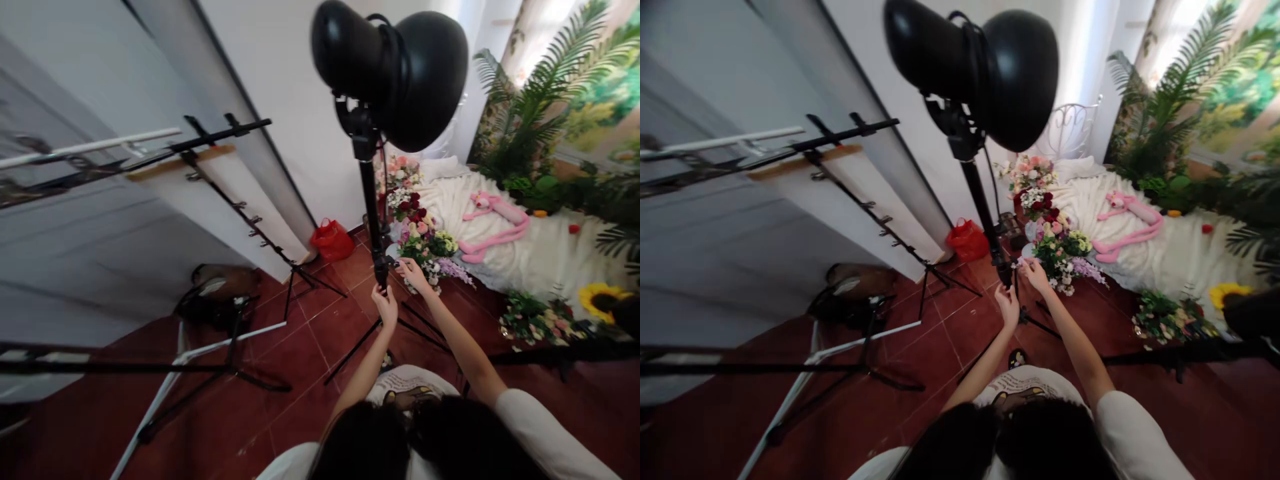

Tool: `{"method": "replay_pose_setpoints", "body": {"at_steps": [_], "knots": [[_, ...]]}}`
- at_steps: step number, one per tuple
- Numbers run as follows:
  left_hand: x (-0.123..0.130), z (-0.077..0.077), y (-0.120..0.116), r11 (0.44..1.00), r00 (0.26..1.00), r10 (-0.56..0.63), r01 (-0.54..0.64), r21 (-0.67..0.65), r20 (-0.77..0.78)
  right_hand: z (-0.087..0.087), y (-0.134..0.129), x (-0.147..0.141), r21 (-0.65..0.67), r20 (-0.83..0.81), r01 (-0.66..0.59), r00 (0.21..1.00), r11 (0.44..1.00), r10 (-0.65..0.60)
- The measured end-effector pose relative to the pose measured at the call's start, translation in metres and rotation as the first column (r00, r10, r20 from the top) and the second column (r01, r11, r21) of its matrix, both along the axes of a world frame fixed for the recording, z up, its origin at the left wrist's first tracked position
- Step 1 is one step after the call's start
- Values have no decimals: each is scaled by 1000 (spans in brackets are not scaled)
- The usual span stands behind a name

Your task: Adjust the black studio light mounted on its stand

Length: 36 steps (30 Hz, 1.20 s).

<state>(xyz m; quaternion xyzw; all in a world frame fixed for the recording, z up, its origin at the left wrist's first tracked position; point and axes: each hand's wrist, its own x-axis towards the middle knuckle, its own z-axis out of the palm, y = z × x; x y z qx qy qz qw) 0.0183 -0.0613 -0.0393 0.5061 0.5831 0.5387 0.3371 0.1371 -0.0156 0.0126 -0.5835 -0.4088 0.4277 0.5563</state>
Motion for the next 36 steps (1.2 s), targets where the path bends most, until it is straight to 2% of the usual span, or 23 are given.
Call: {"method": "replay_pose_setpoints", "body": {"at_steps": [3, 5, 6, 8, 10, 12, 14, 16, 18, 19, 21, 23, 27, 30, 33, 34, 36], "knots": [[30, -22, -18, 978, 980, -193, 196, -70, 50, -23, -54, 25, -125, -202, 147, 965, 981, -170], [56, -26, -26, 915, 916, -389, 396, -74, 94, -37, -98, 44, -216, -301, 260, 899, 941, -317], [71, -25, -31, 864, 864, -491, 499, -66, 108, -41, -122, 53, -257, -352, 313, 851, 914, -391], [104, -17, -44, 725, 724, -681, 688, -38, 113, -47, -171, 70, -322, -463, 421, 711, 848, -529], [139, -6, -62, 551, 549, -830, 834, -4, 98, -47, -220, 85, -348, -583, 519, 533, 781, -613], [172, 6, -86, 377, 373, -925, 925, 42, 75, -43, -265, 97, -375, -676, 601, 344, 706, -652], [201, 17, -114, 209, 206, -978, 974, 92, 44, -34, -305, 106, -400, -734, 655, 189, 641, -652], [227, 25, -140, 53, 51, -999, 990, 131, 12, -23, -335, 115, -385, -781, 697, 104, 605, -616], [247, 31, -163, -65, -64, -998, 988, 141, -11, -10, -355, 122, -324, -815, 733, 105, 598, -570], [256, 32, -172, -103, -102, -995, 986, 129, -19, -4, -362, 125, -299, -816, 748, 122, 593, -566], [268, 34, -186, -144, -142, -990, 986, 85, -25, 6, -368, 129, -291, -780, 765, 158, 574, -606], [274, 34, -192, -159, -158, -987, 986, 43, -24, 11, -368, 131, -313, -713, 778, 185, 544, -676], [274, 35, -194, -193, -193, -981, 981, 13, 4, 13, -365, 132, -307, -583, 823, 234, 478, -778], [273, 35, -192, -186, -186, -982, 982, -10, 25, 12, -365, 132, -265, -417, 863, 300, 430, -858], [273, 35, -192, -170, -169, -985, 985, -33, 35, 12, -370, 134, -156, -24, 908, 390, 389, -921], [273, 36, -193, -171, -170, -985, 984, -38, 41, 13, -373, 134, -104, 154, 921, 388, 375, -909], [272, 37, -193, -174, -171, -984, 983, -55, 58, 15, -378, 133, -12, 463, 930, 332, 369, -822]]}}
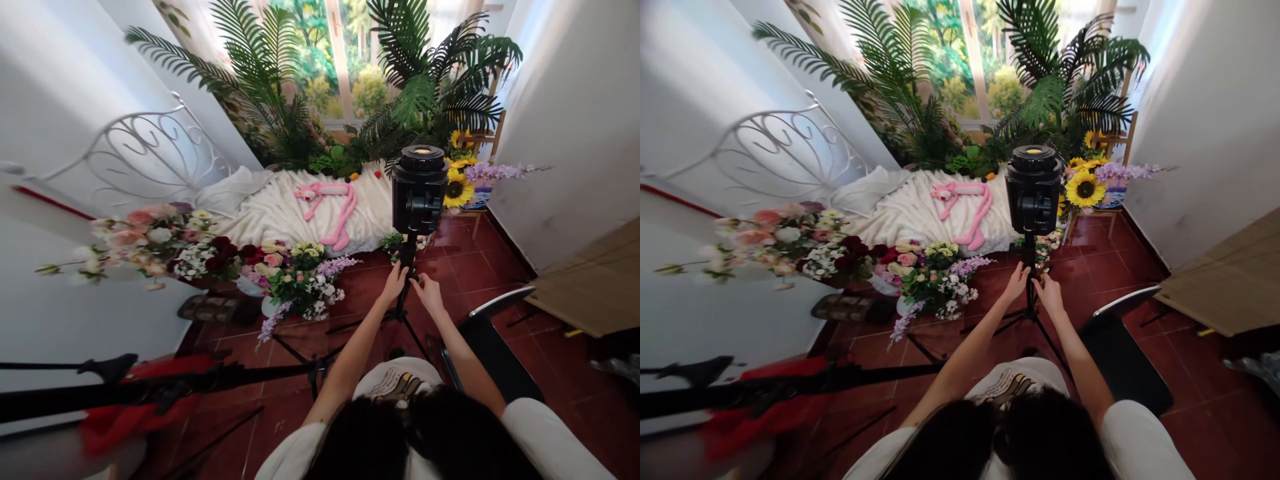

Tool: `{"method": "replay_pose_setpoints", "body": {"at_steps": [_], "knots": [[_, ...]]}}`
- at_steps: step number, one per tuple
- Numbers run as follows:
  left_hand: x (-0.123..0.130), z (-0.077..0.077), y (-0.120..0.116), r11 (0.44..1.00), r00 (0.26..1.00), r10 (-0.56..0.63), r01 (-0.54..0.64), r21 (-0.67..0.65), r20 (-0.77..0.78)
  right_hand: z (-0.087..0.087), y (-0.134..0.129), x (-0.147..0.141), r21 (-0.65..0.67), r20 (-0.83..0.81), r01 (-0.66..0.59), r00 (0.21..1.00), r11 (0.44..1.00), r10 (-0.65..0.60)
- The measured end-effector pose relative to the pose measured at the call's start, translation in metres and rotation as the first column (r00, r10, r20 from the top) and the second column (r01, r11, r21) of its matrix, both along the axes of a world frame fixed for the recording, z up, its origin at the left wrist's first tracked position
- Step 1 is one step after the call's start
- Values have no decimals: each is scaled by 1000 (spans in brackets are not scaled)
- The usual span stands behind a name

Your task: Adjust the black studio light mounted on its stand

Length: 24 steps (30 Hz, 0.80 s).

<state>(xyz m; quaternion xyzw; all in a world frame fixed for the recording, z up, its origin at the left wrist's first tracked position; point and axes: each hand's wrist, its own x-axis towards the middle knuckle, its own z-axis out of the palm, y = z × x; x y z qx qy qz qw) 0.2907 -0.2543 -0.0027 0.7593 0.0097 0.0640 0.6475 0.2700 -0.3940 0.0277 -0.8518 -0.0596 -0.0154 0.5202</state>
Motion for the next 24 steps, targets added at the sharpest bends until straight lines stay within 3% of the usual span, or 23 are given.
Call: {"method": "replay_pose_setpoints", "body": {"at_steps": [2, 4, 9, 14, 19, 24], "knots": [[-1, 1, 0, 1000, 999, 11, -11, -5, -31, 6, -4, -2, -152, 111, -2, 994, 988, 19], [-1, 1, -1, 999, 997, 35, -36, -2, -64, 15, -4, -2, -163, 145, -2, 989, 987, 26], [1, -5, -1, 999, 1000, 15, -15, -42, 1, 43, 15, 10, 113, 97, -35, 995, 993, 24], [2, -9, -2, 999, 999, 10, -9, -35, 43, 48, 34, 31, 372, 16, 13, 1000, 928, -21], [2, -7, -3, 1000, 996, 18, -19, 9, 87, 58, 34, 45, 402, 82, -43, 997, 915, 11], [-1, -5, -3, 999, 993, 22, -25, 26, 113, 100, 36, 49, 384, 191, -88, 982, 919, 14]]}}
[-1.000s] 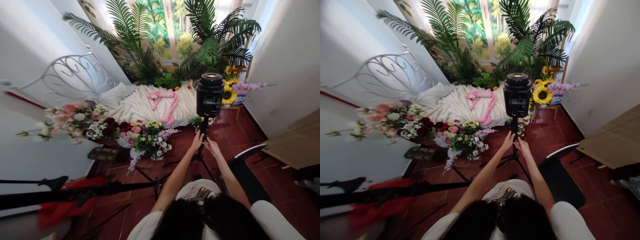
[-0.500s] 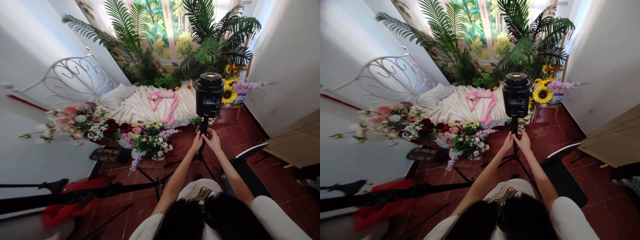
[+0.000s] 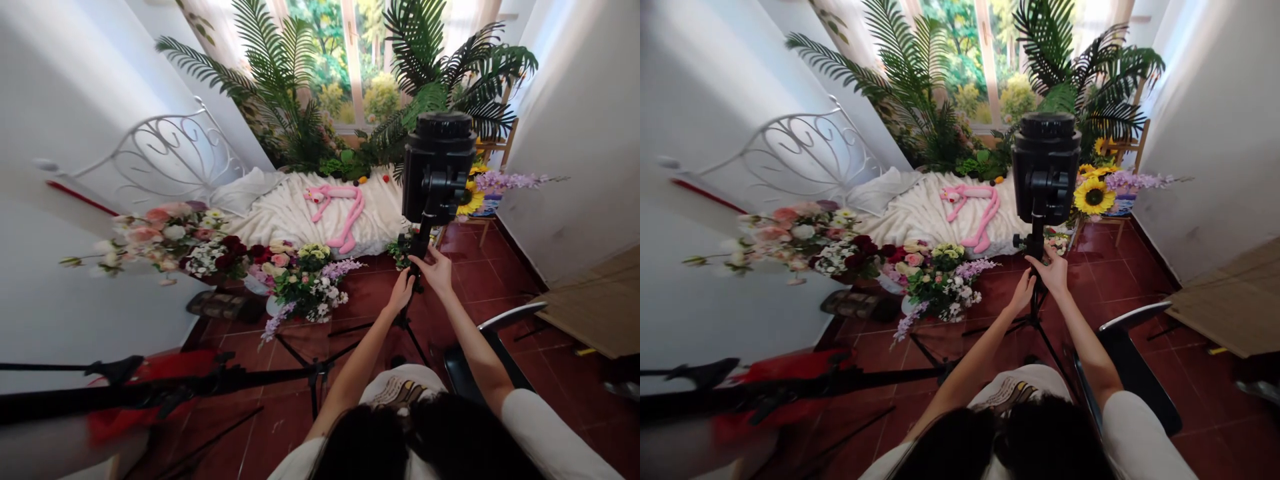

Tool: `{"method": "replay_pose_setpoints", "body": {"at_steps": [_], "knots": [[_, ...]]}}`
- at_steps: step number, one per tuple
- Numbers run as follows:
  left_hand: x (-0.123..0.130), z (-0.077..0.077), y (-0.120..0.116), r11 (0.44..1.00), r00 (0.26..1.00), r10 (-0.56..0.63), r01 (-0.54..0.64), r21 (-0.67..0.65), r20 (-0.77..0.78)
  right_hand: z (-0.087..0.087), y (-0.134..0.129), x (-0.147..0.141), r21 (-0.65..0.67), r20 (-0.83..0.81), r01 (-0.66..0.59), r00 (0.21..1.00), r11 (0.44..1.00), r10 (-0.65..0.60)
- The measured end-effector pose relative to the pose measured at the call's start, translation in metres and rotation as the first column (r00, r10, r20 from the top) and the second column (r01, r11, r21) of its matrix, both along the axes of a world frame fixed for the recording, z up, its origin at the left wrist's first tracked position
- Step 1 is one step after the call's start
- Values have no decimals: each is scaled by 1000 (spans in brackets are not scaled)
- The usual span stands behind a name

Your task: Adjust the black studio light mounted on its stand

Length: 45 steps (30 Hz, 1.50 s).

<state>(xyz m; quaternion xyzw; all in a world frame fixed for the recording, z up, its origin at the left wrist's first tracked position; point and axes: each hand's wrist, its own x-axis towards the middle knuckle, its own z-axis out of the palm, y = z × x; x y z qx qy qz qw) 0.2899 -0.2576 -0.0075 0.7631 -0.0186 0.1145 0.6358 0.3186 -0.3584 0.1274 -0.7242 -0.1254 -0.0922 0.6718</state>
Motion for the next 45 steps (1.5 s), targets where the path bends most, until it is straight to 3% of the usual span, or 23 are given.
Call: {"method": "replay_pose_setpoints", "body": {"at_steps": [5, 11, 13, 15, 18, 20, 22, 24, 25, 26, 28, 30, 33, 35, 37, 39, 41, 45], "knots": [[1, 3, -6, 997, 997, 69, -69, -18, 25, 34, 7, 5, 59, 86, 18, 996, 998, -23], [6, -7, -13, 986, 986, 164, -163, -38, 7, 37, 9, 5, 124, 134, 63, 988, 990, -80], [6, -11, -13, 984, 984, 178, -178, -32, 14, 26, -1, -4, 116, 122, 28, 992, 993, -42], [7, -14, -13, 982, 983, 184, -183, -33, 11, 6, -17, -16, 19, 59, 12, 998, 1000, -14], [7, -15, -13, 982, 983, 184, -184, -34, -4, -36, -40, -34, -232, -130, -14, 991, 973, -16], [8, -16, -13, 982, 982, 188, -188, -26, -11, -64, -45, -44, -260, -248, -68, 969, 963, 1], [8, -16, -13, 982, 982, 187, -188, -25, -17, -84, -40, -49, -143, -372, -88, 928, 986, 28], [8, -18, -13, 982, 983, 184, -185, -34, -28, -96, -29, -51, 113, -537, -65, 835, 991, 116], [8, -19, -13, 982, 982, 184, -185, -41, -34, -98, -24, -51, 280, -608, -34, 767, 960, 205], [8, -20, -13, 982, 982, 184, -185, -47, -38, -99, -19, -51, 446, -646, 13, 696, 895, 312], [9, -20, -12, 981, 983, 180, -182, -60, -45, -98, -13, -52, 700, -620, 127, 597, 703, 509], [9, -18, -12, 983, 985, 163, -167, -72, -52, -96, -10, -54, 814, -551, 212, 576, 542, 603], [6, -9, -10, 988, 992, 111, -117, -102, -61, -95, -7, -59, 850, -516, 277, 608, 448, 604], [1, -1, -6, 987, 996, 82, -87, -135, -43, -96, -2, -64, 852, -515, 299, 629, 430, 583], [-8, 5, 4, 983, 996, 87, -88, -160, -10, -98, 6, -67, 853, -519, 315, 601, 417, 607], [-20, 7, 20, 978, 990, 143, -141, -156, 4, -100, 19, -69, 852, -523, 309, 521, 422, 675], [-34, 4, 43, 963, 971, 239, -237, -131, -5, -101, 36, -69, 848, -531, 256, 416, 465, 739], [-72, -7, 103, 871, 876, 481, -481, -98, -29, -98, 87, -71, 830, -555, 84, 225, 552, 801]]}}
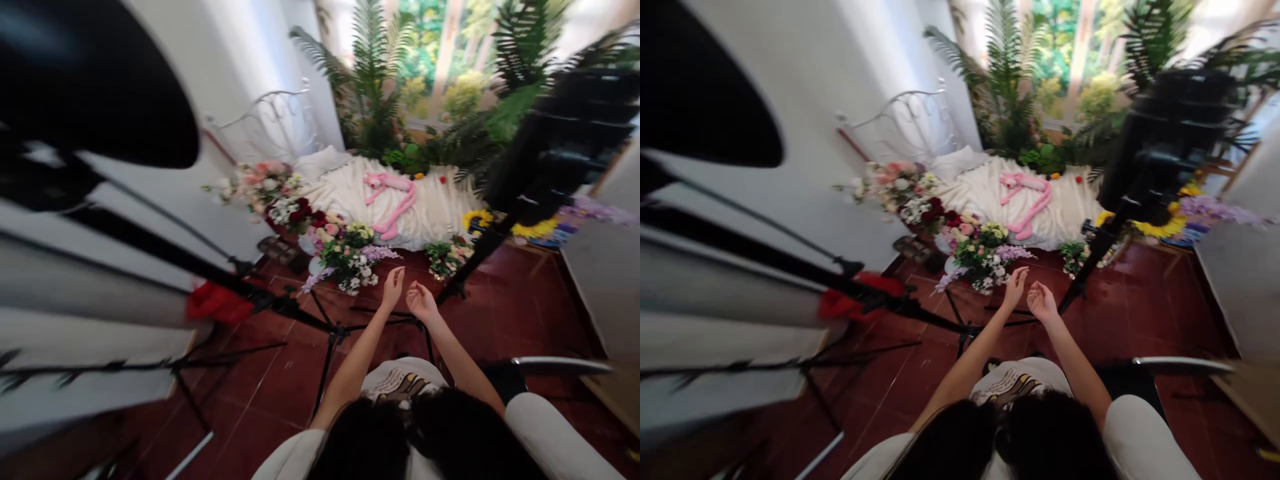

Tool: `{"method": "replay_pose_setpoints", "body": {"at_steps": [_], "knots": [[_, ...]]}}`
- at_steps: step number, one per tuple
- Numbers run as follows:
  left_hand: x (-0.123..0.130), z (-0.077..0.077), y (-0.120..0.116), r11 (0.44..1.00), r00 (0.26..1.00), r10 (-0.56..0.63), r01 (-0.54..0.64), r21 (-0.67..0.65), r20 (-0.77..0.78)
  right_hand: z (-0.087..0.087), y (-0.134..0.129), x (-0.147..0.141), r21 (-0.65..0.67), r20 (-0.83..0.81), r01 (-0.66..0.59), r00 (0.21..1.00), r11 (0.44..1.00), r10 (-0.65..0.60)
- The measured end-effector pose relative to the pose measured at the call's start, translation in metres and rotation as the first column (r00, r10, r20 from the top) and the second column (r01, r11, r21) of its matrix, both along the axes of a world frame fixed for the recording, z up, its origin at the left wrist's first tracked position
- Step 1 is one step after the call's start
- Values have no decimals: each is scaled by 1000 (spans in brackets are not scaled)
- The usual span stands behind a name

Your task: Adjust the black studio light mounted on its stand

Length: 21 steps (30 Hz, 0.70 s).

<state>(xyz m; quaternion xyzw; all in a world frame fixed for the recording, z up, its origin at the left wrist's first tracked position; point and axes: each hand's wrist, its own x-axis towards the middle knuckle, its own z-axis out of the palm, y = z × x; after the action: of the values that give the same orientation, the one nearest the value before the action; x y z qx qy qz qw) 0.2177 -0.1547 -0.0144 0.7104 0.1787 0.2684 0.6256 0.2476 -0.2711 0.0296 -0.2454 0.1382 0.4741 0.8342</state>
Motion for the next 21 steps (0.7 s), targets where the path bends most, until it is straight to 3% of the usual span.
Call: {"method": "replay_pose_setpoints", "body": {"at_steps": [4, 9, 13, 16, 18, 21], "knots": [[-55, -6, 61, 959, 959, 284, -284, 10, 12, 9, 66, -20, 42, -89, -208, 973, 977, 211], [-145, -5, 111, 785, 784, 620, -620, -4, 32, 16, 139, -73, 33, -98, -484, 869, 875, 485], [-209, -1, 125, 708, 708, 705, -706, 15, 35, 14, 180, -113, 80, -73, -653, 749, 753, 658], [-236, 2, 128, 649, 649, 761, -761, 5, 4, 11, 201, -132, 49, -30, -719, 692, 693, 721], [-245, 6, 129, 604, 604, 797, -797, 6, 5, 9, 212, -139, -49, 45, -761, 645, 647, 763], [-248, 12, 131, 545, 545, 837, -838, 24, 45, 9, 232, -137, -312, 276, -746, 522, 589, 807]]}}
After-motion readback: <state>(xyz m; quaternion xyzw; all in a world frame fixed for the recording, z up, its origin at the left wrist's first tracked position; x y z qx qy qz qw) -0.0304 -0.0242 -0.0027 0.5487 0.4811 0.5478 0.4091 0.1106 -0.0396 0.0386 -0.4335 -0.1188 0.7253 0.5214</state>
